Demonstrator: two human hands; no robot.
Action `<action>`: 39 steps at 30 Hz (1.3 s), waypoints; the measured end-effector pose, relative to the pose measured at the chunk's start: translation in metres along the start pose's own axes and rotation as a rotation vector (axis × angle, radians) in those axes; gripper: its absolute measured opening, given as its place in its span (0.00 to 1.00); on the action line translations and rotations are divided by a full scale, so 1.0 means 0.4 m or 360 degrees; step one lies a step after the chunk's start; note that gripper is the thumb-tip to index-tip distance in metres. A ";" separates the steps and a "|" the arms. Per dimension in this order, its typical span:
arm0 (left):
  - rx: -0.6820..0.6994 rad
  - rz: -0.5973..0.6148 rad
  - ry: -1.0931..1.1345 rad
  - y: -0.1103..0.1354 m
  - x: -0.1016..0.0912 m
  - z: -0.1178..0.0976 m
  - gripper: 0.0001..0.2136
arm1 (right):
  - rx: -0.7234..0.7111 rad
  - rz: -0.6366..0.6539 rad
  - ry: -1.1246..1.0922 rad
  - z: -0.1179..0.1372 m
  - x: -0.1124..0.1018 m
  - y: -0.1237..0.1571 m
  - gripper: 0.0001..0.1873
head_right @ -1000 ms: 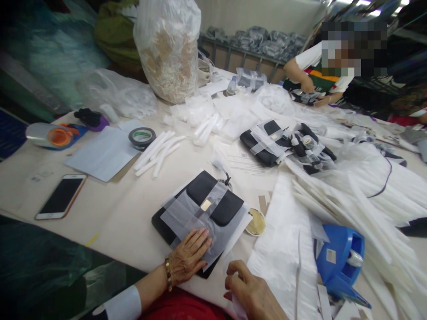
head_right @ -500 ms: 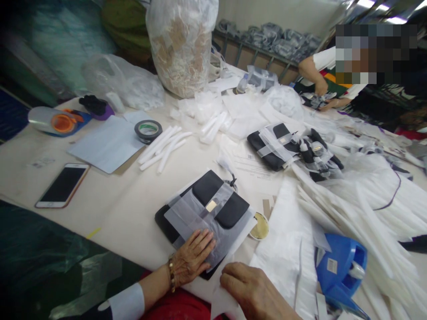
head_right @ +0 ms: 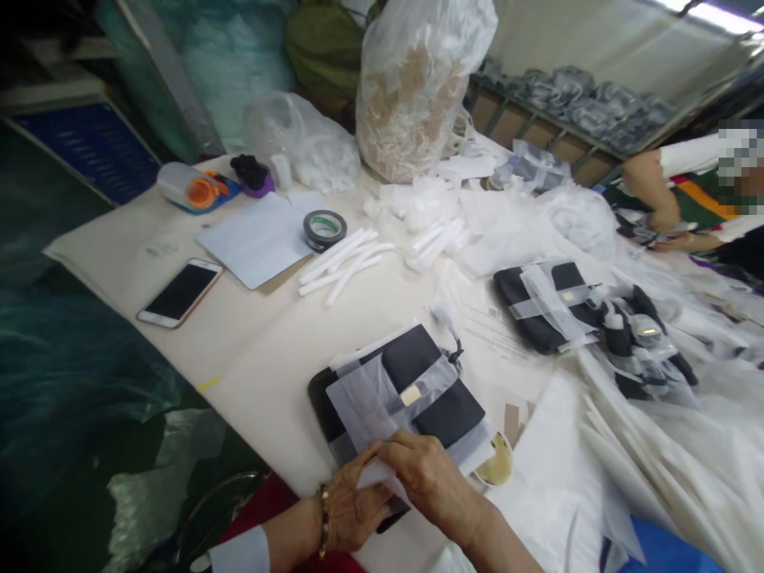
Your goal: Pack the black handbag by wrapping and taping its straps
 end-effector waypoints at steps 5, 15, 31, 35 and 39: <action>-0.0202 -0.0053 0.0349 0.000 -0.003 -0.002 0.20 | -0.0038 -0.0019 0.0076 -0.029 0.007 -0.017 0.13; -0.0225 -0.0022 0.0115 0.006 0.012 -0.010 0.19 | -0.0117 -0.0116 0.0198 -0.081 0.042 -0.097 0.14; -0.0294 -0.0032 0.0306 0.019 0.033 0.008 0.20 | 0.0506 -0.0443 0.0247 -0.223 0.075 -0.120 0.18; -0.0350 -0.0019 0.0341 0.024 0.039 0.013 0.22 | 0.0584 -0.0513 0.0284 -0.236 0.079 -0.117 0.17; -0.0348 -0.0094 0.0384 0.021 0.034 0.013 0.23 | 0.0606 -0.0546 0.0436 -0.235 0.078 -0.123 0.17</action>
Point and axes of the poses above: each hand's wrist, its own y-axis away from the middle knuckle, its own x-axis out of the palm, z = x × y, the point moved 10 cm from there along -y, towards the middle knuckle, and after that the axes turned 10 degrees about -z, right-handed, at the moved point
